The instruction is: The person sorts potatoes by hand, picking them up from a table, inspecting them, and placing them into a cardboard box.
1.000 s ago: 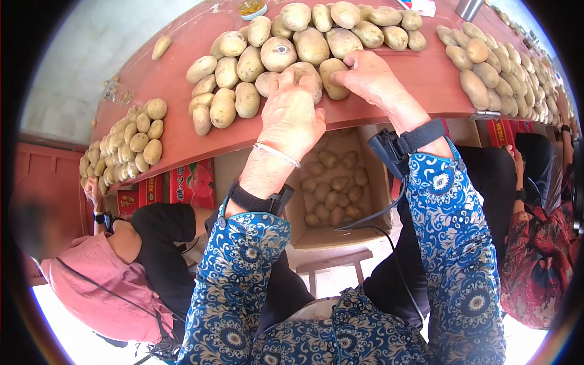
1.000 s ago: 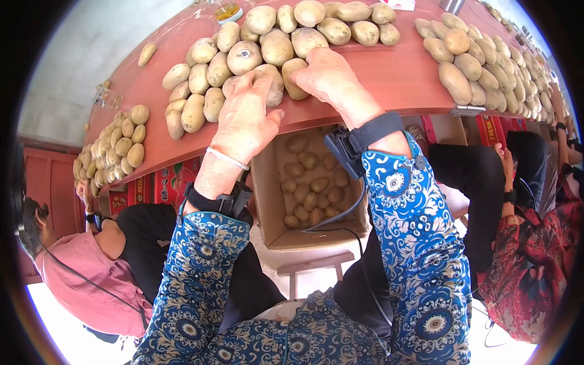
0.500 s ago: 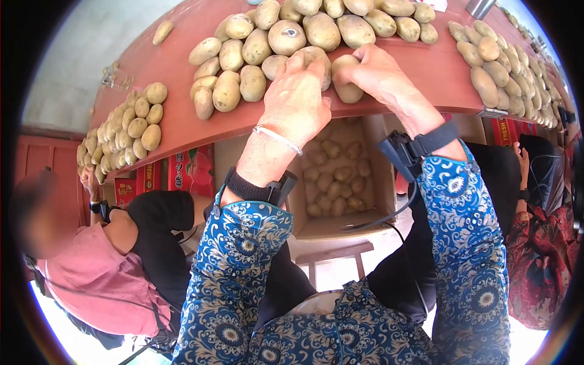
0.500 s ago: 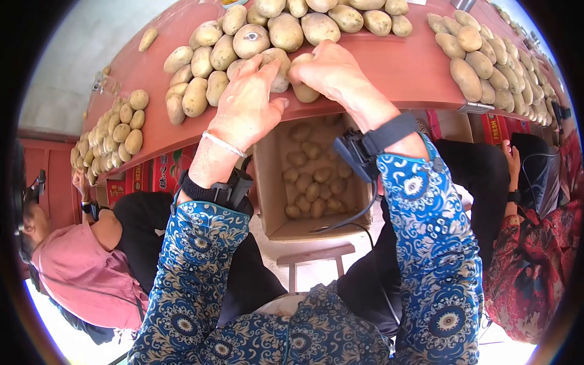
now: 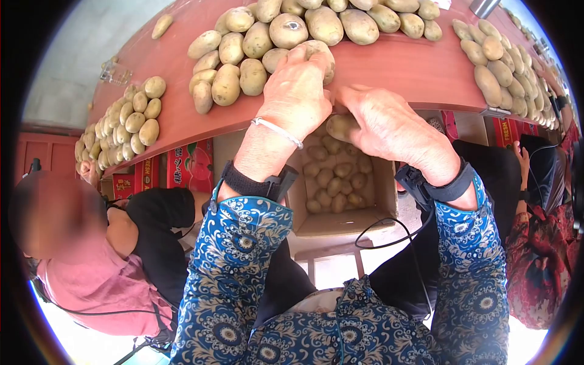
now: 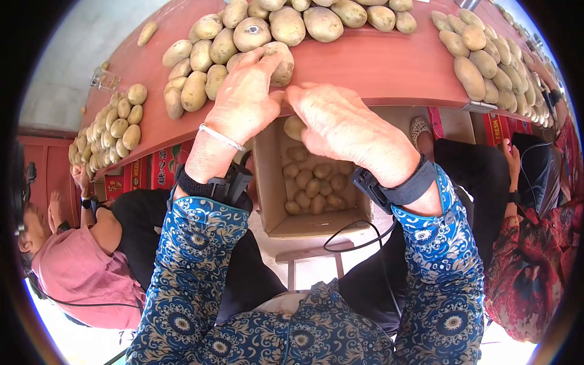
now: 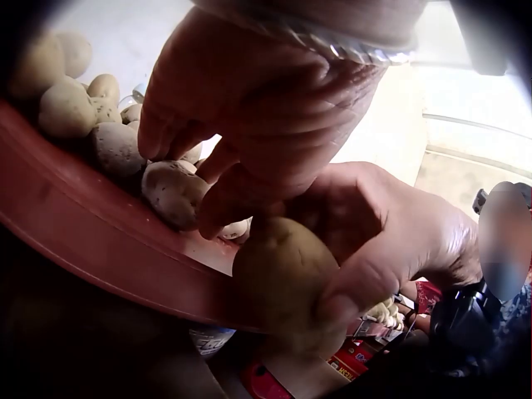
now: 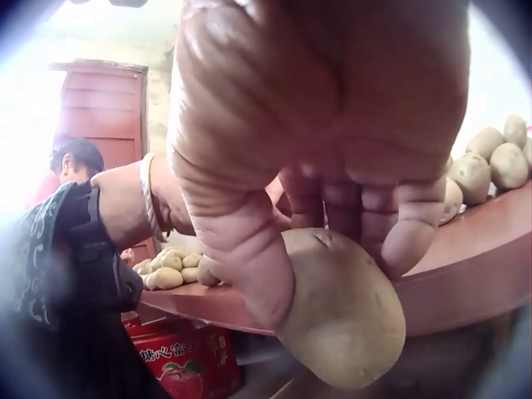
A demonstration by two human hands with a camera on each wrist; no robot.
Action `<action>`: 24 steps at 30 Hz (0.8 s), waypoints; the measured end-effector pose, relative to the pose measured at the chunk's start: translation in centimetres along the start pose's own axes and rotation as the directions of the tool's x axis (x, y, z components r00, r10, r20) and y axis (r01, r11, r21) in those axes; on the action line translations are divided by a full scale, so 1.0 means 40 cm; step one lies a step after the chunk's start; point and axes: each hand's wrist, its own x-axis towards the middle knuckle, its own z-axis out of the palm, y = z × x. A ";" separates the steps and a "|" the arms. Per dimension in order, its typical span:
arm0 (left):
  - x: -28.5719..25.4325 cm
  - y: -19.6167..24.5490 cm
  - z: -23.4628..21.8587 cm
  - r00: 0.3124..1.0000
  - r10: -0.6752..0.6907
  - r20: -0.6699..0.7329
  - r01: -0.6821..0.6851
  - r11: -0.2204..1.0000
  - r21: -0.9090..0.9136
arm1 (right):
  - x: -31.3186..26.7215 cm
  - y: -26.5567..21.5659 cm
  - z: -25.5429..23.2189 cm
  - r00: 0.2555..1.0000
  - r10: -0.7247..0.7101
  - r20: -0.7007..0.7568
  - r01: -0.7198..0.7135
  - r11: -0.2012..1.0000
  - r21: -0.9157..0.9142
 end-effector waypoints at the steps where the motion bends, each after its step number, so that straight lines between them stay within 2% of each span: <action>1: 0.001 -0.004 0.003 1.000 0.006 -0.009 -0.006 1.000 0.006 | 0.001 0.001 -0.001 1.000 -0.001 0.001 0.001 1.000 -0.024; 4: 0.005 -0.002 0.009 0.999 0.015 -0.034 -0.015 1.000 0.019 | 0.007 -0.013 -0.035 0.988 0.146 -0.044 -0.148 0.987 -0.057; 7: 0.008 0.008 0.017 0.997 0.019 -0.075 -0.016 0.999 0.040 | 0.012 0.003 -0.041 0.986 0.119 -0.120 -0.125 0.991 -0.044; 14: 0.039 0.003 0.056 0.985 0.059 -0.164 -0.032 0.986 0.161 | 0.019 0.006 -0.041 0.978 0.135 -0.157 -0.136 0.991 0.006; 16: 0.055 -0.001 0.061 0.987 0.051 -0.154 -0.020 0.981 0.194 | 0.021 0.016 -0.041 0.976 0.115 -0.184 -0.120 0.993 -0.013; 20: 0.076 0.001 0.057 0.993 0.012 -0.118 0.014 0.976 0.219 | 0.023 0.023 -0.049 0.969 0.183 -0.167 -0.181 0.983 0.025; 22: 0.082 0.015 0.047 0.999 -0.021 -0.049 0.032 0.969 0.245 | 0.025 0.031 -0.047 0.963 0.212 -0.168 -0.208 0.977 0.045; 24: 0.084 0.018 0.043 0.999 -0.024 -0.035 0.032 0.967 0.253 | 0.028 0.030 -0.052 0.942 0.279 -0.187 -0.243 0.950 0.194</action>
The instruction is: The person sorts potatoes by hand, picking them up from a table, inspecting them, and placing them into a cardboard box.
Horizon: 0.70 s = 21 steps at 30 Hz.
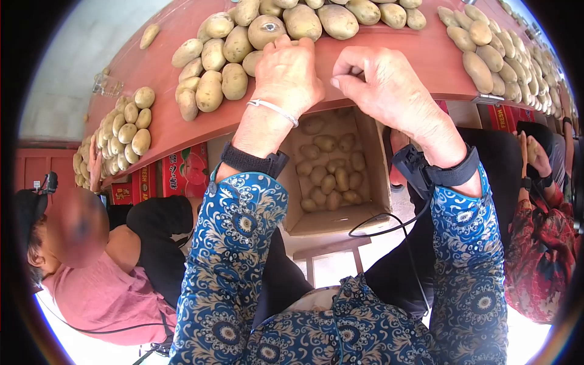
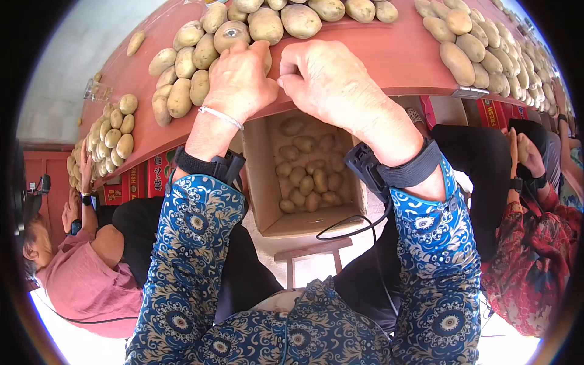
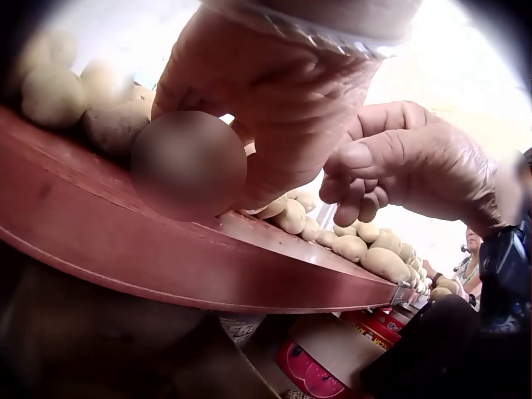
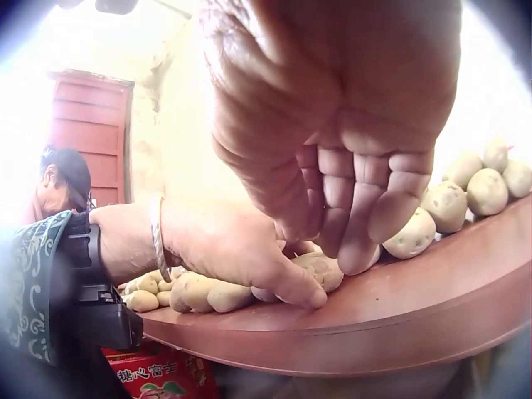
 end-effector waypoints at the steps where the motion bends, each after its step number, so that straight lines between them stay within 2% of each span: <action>1: 0.003 -0.004 0.004 1.000 0.009 -0.022 -0.009 1.000 -0.006 | 0.002 0.001 -0.003 0.999 0.034 -0.014 -0.033 0.997 0.070; 4: -0.001 0.000 -0.003 0.999 0.034 -0.041 -0.036 0.999 -0.037 | 0.013 0.014 -0.006 0.983 0.157 -0.094 -0.123 0.948 0.295; 7: -0.019 0.011 -0.018 0.998 0.041 -0.044 -0.045 0.992 -0.117 | 0.023 -0.002 -0.024 0.952 0.298 -0.071 -0.210 0.804 0.557; 11: -0.034 0.016 -0.015 0.999 -0.002 -0.047 -0.007 0.980 -0.196 | 0.013 0.009 -0.030 0.927 0.374 0.024 -0.289 0.672 0.681; 14: -0.025 0.002 -0.013 0.995 -0.091 0.035 0.096 0.964 -0.250 | 0.007 0.006 -0.025 0.897 0.408 0.169 -0.398 0.585 0.707; 17: -0.021 -0.010 -0.015 0.997 -0.074 0.021 0.077 0.962 -0.262 | 0.009 0.006 -0.001 0.879 0.423 0.220 -0.434 0.516 0.739; 21: -0.028 -0.011 -0.022 0.997 -0.075 0.005 0.066 0.845 -0.531 | 0.015 0.012 0.016 0.887 0.377 0.267 -0.410 0.379 0.830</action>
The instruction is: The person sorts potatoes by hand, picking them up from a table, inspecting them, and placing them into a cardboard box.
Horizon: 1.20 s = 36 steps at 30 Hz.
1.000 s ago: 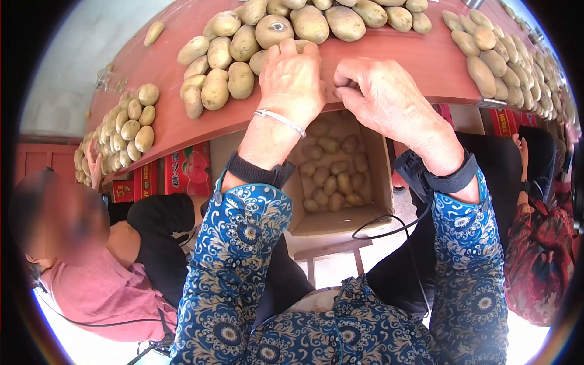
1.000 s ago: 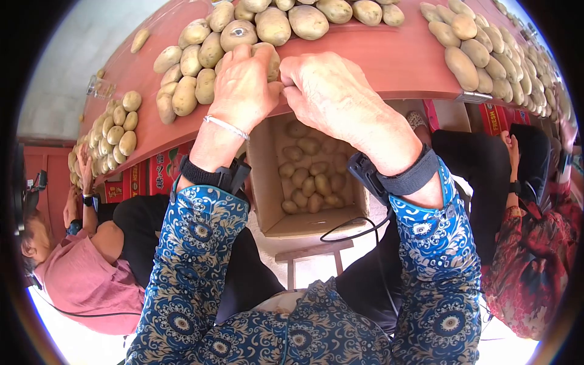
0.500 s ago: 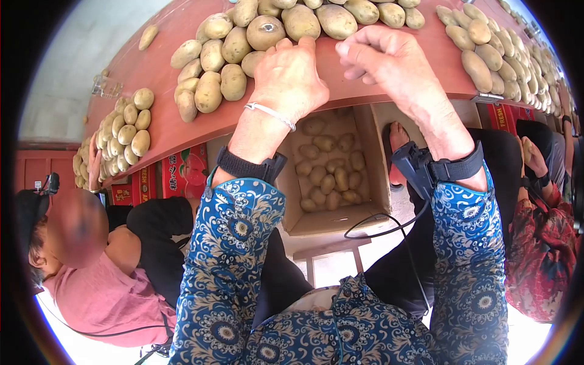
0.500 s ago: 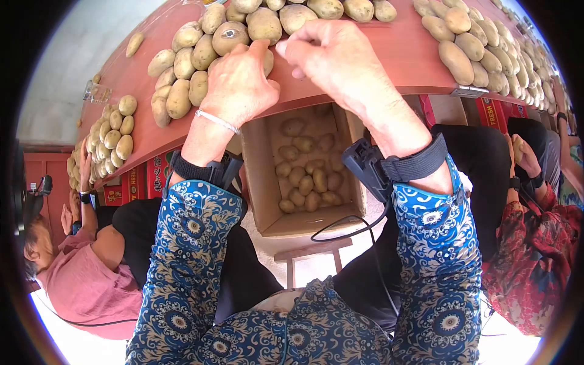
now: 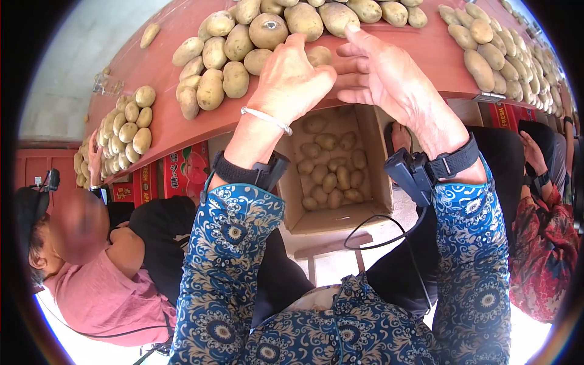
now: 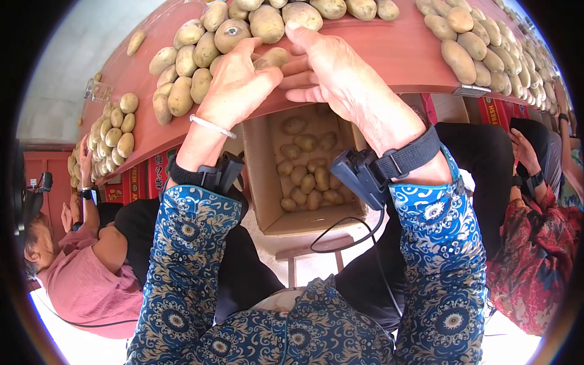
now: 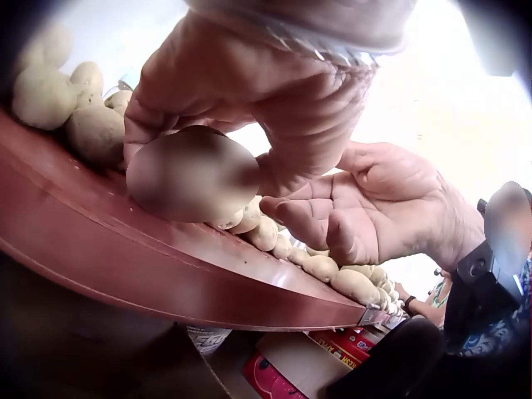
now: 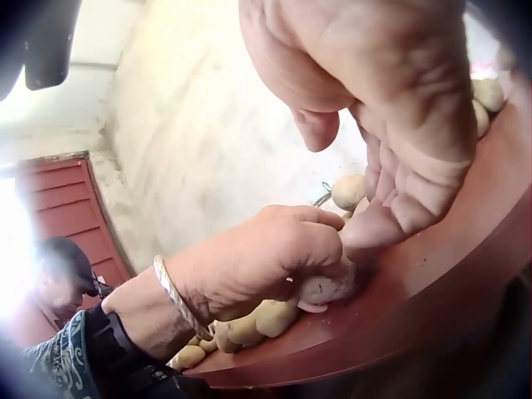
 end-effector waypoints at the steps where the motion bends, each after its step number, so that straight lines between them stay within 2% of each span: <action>1: -0.006 0.005 0.001 1.000 0.012 -0.021 -0.013 0.998 -0.055 | 0.009 0.003 -0.004 1.000 0.003 -0.007 -0.003 0.998 0.068; 5: -0.021 0.002 0.002 0.998 0.062 -0.022 -0.066 0.953 -0.296 | 0.008 -0.009 -0.016 0.999 0.049 0.006 -0.049 0.956 0.291; 11: -0.035 0.016 -0.005 0.993 -0.113 0.022 0.105 0.815 -0.570 | 0.012 -0.009 -0.027 0.998 0.047 0.045 -0.055 0.981 0.185; 15: -0.034 0.006 0.010 0.982 -0.015 -0.190 -0.093 0.832 -0.547 | 0.004 -0.005 -0.011 0.995 0.057 -0.079 -0.041 0.981 0.191; 18: -0.034 0.023 0.024 0.921 0.012 -0.389 -0.241 0.802 -0.547 | -0.007 0.000 0.006 0.992 0.061 -0.110 -0.031 0.966 0.257; 21: -0.054 0.031 0.030 0.903 0.219 -0.369 -0.348 0.877 -0.332 | -0.012 -0.012 0.022 0.996 0.069 -0.062 -0.040 0.923 0.382; 23: -0.072 0.043 0.026 0.890 0.336 -0.308 -0.410 0.885 -0.220 | -0.011 -0.025 0.023 0.996 0.082 -0.045 -0.055 0.899 0.434; 24: -0.066 0.049 0.026 0.776 0.516 -0.362 -0.583 0.807 -0.098 | -0.014 -0.033 0.025 0.995 0.084 -0.046 -0.054 0.891 0.451; 26: -0.083 0.062 0.023 0.798 0.502 -0.334 -0.576 0.798 -0.178 | -0.032 -0.047 0.033 0.994 0.061 -0.092 -0.014 0.894 0.448; 27: -0.089 0.069 0.026 0.846 0.399 -0.353 -0.504 0.814 -0.288 | -0.030 -0.046 0.017 0.992 0.096 -0.085 -0.051 0.903 0.426; 29: -0.096 0.081 0.032 0.919 0.181 -0.350 -0.346 0.795 -0.498 | -0.006 -0.030 0.011 0.994 -0.019 -0.106 0.064 0.896 0.439; 32: -0.087 0.067 0.017 0.981 -0.065 -0.185 -0.057 0.806 -0.590 | -0.002 -0.024 0.014 0.986 -0.135 -0.099 0.164 0.902 0.399; 33: -0.074 0.055 0.018 0.998 -0.047 -0.041 0.004 0.698 -0.716 | -0.005 -0.027 0.017 0.982 -0.164 -0.088 0.186 0.908 0.375; 34: -0.076 0.051 0.025 0.992 -0.103 0.074 0.119 0.554 -0.824 | -0.008 -0.028 0.021 0.978 -0.193 -0.076 0.207 0.913 0.352; 36: -0.082 0.054 0.034 0.937 -0.145 0.319 0.344 0.207 -0.916 | -0.013 -0.028 0.039 0.967 -0.242 -0.076 0.253 0.925 0.283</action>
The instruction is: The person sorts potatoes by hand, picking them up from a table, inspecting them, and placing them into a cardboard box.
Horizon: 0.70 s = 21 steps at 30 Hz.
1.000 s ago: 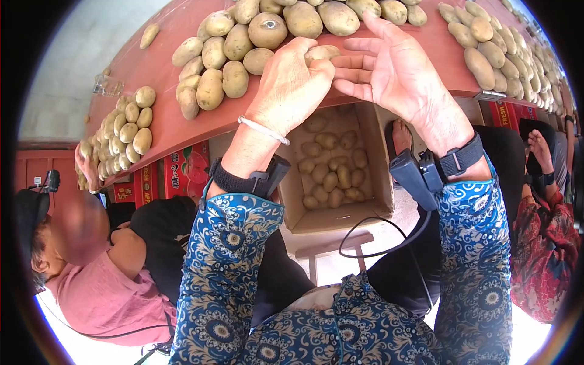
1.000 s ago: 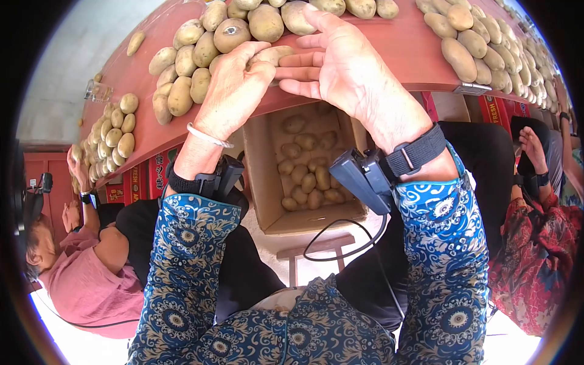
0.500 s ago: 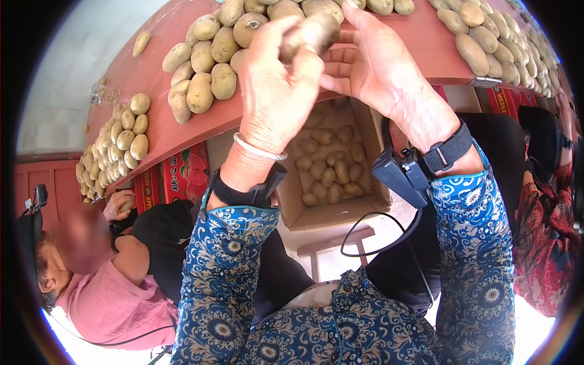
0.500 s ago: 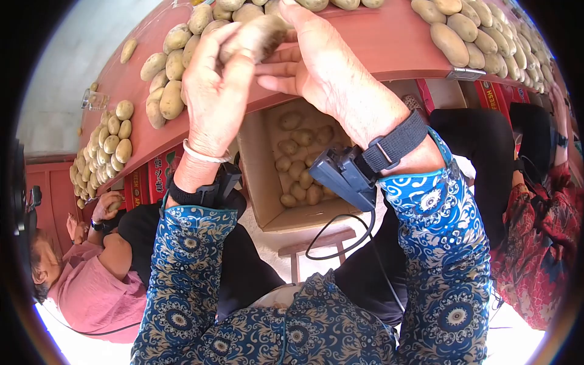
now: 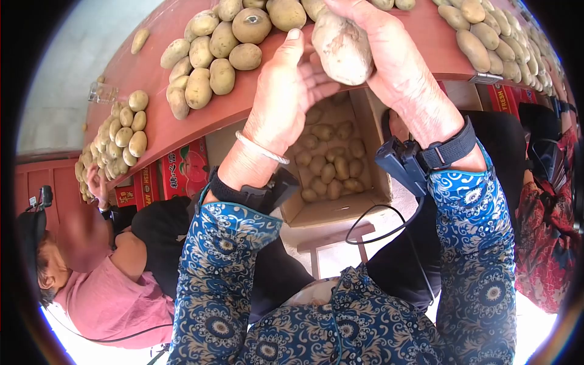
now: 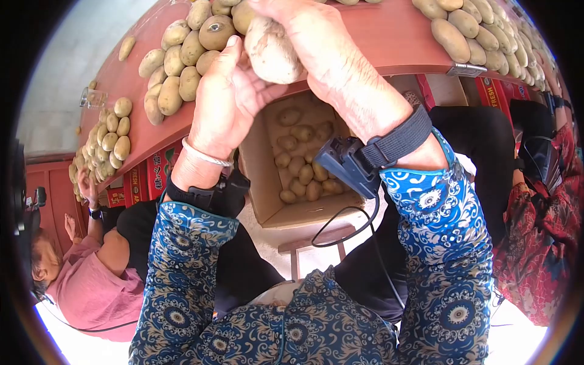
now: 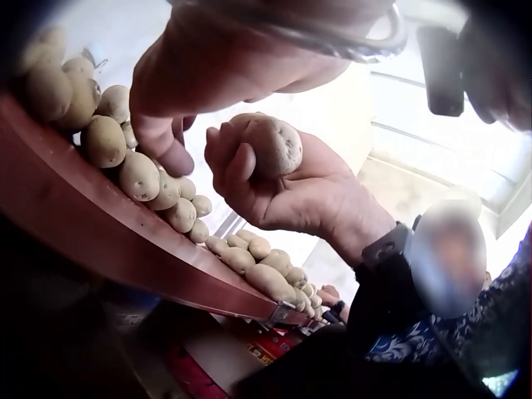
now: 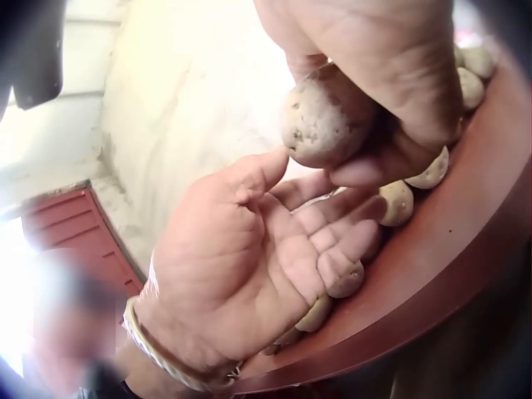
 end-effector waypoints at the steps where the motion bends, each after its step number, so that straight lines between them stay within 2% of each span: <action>1: 0.003 -0.002 -0.004 0.993 -0.040 0.112 0.049 0.996 -0.076 | -0.005 0.002 0.006 1.000 -0.024 0.007 0.025 0.999 -0.035; 4: -0.010 -0.003 0.005 0.976 -0.065 0.209 0.136 0.928 -0.348 | -0.019 0.008 0.013 0.994 -0.007 0.105 0.012 0.999 -0.048; 8: -0.003 -0.018 0.000 0.980 -0.121 0.155 0.189 0.805 -0.562 | -0.038 -0.011 0.048 0.999 -0.030 0.043 0.034 0.993 -0.117; 11: 0.016 -0.033 -0.006 0.965 -0.088 0.247 0.230 0.734 -0.639 | -0.050 -0.004 0.066 0.997 -0.017 0.073 0.024 0.995 -0.099; 15: 0.016 -0.051 0.013 0.963 -0.164 0.213 0.263 0.743 -0.616 | -0.053 0.036 0.073 0.986 -0.139 0.095 0.142 0.990 -0.025; 17: 0.015 -0.052 0.012 0.970 -0.141 0.199 0.236 0.743 -0.626 | -0.058 0.032 0.060 0.960 -0.149 0.239 0.117 0.983 0.140; 19: 0.018 -0.055 0.007 0.974 -0.107 0.201 0.212 0.748 -0.629 | -0.059 0.042 0.064 0.951 -0.187 0.247 0.144 0.973 0.181; 21: 0.030 -0.061 -0.003 0.974 -0.067 0.217 0.192 0.756 -0.626 | -0.057 0.068 0.087 0.963 -0.241 0.123 0.230 0.968 0.097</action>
